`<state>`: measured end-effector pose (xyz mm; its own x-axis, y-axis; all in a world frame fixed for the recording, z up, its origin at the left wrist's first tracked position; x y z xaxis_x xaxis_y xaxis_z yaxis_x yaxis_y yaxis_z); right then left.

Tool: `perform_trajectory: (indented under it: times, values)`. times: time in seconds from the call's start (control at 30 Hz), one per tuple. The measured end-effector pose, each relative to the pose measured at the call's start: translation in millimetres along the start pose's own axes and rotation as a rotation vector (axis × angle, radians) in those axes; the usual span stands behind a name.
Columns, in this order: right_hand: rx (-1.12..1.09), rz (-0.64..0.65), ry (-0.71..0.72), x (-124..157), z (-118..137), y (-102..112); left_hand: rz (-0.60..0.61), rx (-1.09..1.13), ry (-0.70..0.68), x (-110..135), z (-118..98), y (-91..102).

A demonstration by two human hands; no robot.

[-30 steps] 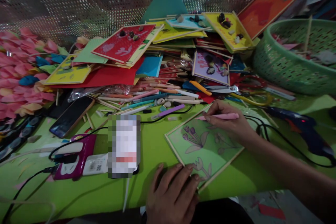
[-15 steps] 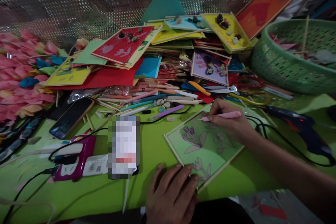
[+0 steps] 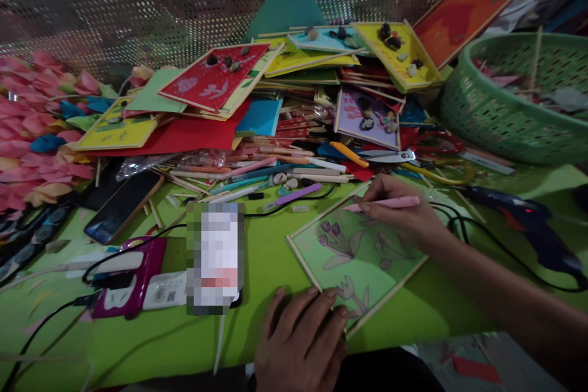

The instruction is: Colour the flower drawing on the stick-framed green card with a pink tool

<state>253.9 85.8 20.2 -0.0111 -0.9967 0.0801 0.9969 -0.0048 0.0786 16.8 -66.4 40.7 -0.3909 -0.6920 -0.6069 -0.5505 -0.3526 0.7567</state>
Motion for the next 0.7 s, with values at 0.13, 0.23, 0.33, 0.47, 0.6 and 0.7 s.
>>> perform_trajectory:
  times: [0.13, 0.23, 0.33, 0.47, 0.6, 0.7]
  values:
    - [0.035, -0.006, 0.028, 0.0, 2.3, 0.0, 0.002, 0.016, 0.004, -0.1, 0.2, -2.3]
    - [0.016, 0.000, 0.027, 0.1, 1.5, -0.3, -0.014, 0.021, 0.003, 1.8, 0.3, -3.0]
    - [0.027, -0.008, 0.024, -0.1, 2.0, -0.1, -0.017, 0.022, 0.012, 3.0, 0.8, -3.4]
    - [0.045, -0.020, 0.055, -0.1, 7.1, 0.1, -0.015, 0.020, 0.017, 1.8, 1.0, -1.7]
    - [0.047, 0.001, 0.055, 0.2, 7.6, -1.5, 0.005, 0.010, 0.006, 1.5, 0.8, -2.2]
    - [0.033, -0.010, 0.052, 0.2, 6.4, -0.1, -0.015, 0.004, 0.003, 3.2, 1.1, -2.5]
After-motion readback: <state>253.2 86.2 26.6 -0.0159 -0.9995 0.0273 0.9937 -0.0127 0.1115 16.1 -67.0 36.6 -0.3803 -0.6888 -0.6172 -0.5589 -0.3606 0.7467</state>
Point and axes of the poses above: each hand's wrist, its own x-axis away from the middle knuckle, its own y-axis out of the back of the hand, z = x × y, the point moved 8 cm from there along -x, towards the middle knuckle, and after that the axes turned 9 degrees about -x, right-handed, at the moved point
